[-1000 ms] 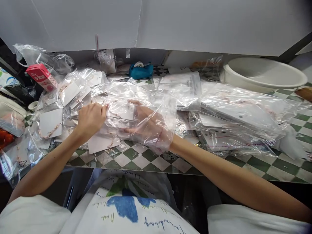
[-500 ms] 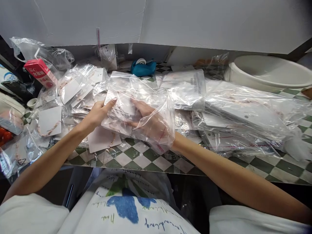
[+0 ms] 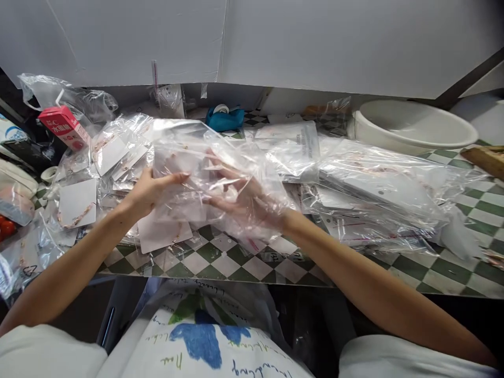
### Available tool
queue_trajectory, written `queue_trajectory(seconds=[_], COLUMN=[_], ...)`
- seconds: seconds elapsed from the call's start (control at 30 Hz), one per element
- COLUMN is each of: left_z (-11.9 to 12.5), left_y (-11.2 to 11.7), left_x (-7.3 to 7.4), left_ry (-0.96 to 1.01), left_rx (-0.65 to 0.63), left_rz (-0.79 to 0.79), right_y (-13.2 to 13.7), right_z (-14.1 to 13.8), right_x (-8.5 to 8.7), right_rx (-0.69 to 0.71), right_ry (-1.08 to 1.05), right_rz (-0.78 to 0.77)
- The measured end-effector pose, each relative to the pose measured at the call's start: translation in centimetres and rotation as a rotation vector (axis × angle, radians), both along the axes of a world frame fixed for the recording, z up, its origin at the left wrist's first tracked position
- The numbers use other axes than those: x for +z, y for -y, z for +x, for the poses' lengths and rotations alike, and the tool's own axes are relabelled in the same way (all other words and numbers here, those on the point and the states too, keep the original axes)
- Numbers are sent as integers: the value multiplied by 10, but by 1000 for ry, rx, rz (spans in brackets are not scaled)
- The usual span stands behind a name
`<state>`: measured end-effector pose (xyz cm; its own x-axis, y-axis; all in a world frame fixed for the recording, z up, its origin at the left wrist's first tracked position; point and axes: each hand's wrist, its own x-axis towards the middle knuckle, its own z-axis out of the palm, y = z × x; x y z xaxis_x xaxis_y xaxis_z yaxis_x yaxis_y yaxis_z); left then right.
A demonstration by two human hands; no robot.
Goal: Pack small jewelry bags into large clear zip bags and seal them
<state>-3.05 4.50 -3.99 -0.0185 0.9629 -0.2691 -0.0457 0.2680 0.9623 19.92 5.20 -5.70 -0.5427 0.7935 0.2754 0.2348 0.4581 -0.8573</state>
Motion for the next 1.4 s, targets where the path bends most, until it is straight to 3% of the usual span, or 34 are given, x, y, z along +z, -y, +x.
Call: queue_trajectory(seconds=[0.07,0.2,0.23,0.27,0.4,0.47,0.57,0.63,0.77,0.87,0.93,1.03,1.1,1.27,1.4], left_z=[-5,-17,-20,-22,-22,-20,-16,-15,-16,-16,-19,-25,-30,-29,-24], left_y=[-2,-10,-13,-15,-22,-22,-18,-15,-10,-11,-12,-14,-14,-13,-12], left_x=[7,24,27,29,24,20,18,20,25,26,26,24,22,17,16], left_ry=[67,329,392,447,545,541,518,498,462,458,446,402,373,265,196], left_rx=[63,299,358,404,457,447,424,397,364,377,391,390,376,317,296], left_rz=[139,403,435,434,281,231,194,162,141,210,272,338,348,223,173], right_y=[-5,-9,-7,-3,13,15,11,6,3,6,8,10,9,5,5], right_z=[10,19,16,11,-27,-46,-62,-64,-61,-59,-55,-42,-28,4,21], right_x=[9,21,20,17,-4,-10,-6,1,10,11,11,15,22,45,55], right_rx=[-28,-550,-592,-534,51,158,168,206,248,213,237,306,253,-66,-126], right_ry=[-97,-466,-460,-394,151,376,575,628,583,541,469,233,67,-103,-97], right_rz=[49,182,195,195,201,254,265,189,-77,-123,-168,-416,-491,-106,42])
